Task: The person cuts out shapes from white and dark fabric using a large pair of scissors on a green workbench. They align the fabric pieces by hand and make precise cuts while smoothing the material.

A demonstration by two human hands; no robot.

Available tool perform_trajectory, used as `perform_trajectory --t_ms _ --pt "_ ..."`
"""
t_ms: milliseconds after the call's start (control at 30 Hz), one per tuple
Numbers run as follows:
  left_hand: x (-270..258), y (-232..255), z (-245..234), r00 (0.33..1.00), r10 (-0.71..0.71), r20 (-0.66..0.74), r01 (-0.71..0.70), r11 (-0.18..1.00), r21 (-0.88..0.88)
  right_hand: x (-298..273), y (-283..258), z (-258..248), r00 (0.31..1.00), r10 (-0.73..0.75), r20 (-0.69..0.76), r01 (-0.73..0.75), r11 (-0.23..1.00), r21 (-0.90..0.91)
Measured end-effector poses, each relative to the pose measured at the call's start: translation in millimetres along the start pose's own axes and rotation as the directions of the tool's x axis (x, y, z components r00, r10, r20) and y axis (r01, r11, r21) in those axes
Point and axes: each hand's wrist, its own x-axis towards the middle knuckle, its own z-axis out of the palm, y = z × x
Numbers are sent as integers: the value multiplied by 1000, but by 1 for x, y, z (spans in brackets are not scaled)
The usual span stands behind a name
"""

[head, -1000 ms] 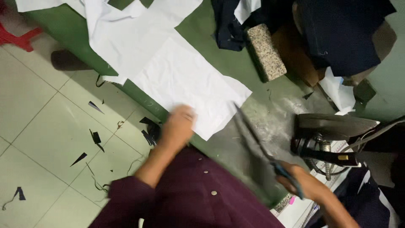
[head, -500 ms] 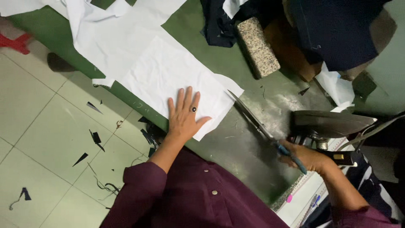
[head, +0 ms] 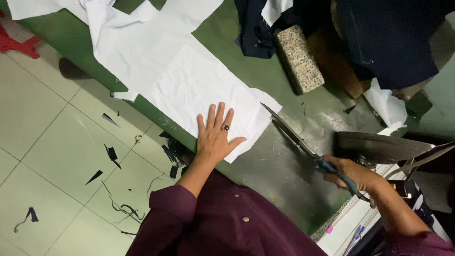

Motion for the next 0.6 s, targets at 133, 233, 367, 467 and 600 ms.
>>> perform_trajectory --t_ms 133,233,367,467,600 --pt "1 0 -5 1000 1 21 -1 999 -35 0 -9 -10 995 -78 64 70 991 110" --pt "2 3 -13 996 -22 89 24 999 -23 13 -16 -10 986 -122 111 129 990 -56" --pt "2 2 -11 995 -21 102 27 998 -55 25 -57 -18 977 204 59 -209 973 98" --pt "1 2 -10 997 -20 79 24 998 -50 56 41 -6 991 132 -11 -131 991 22" --pt "0 2 -8 1000 -7 16 8 998 -54 4 -102 -19 922 386 18 -386 918 93"
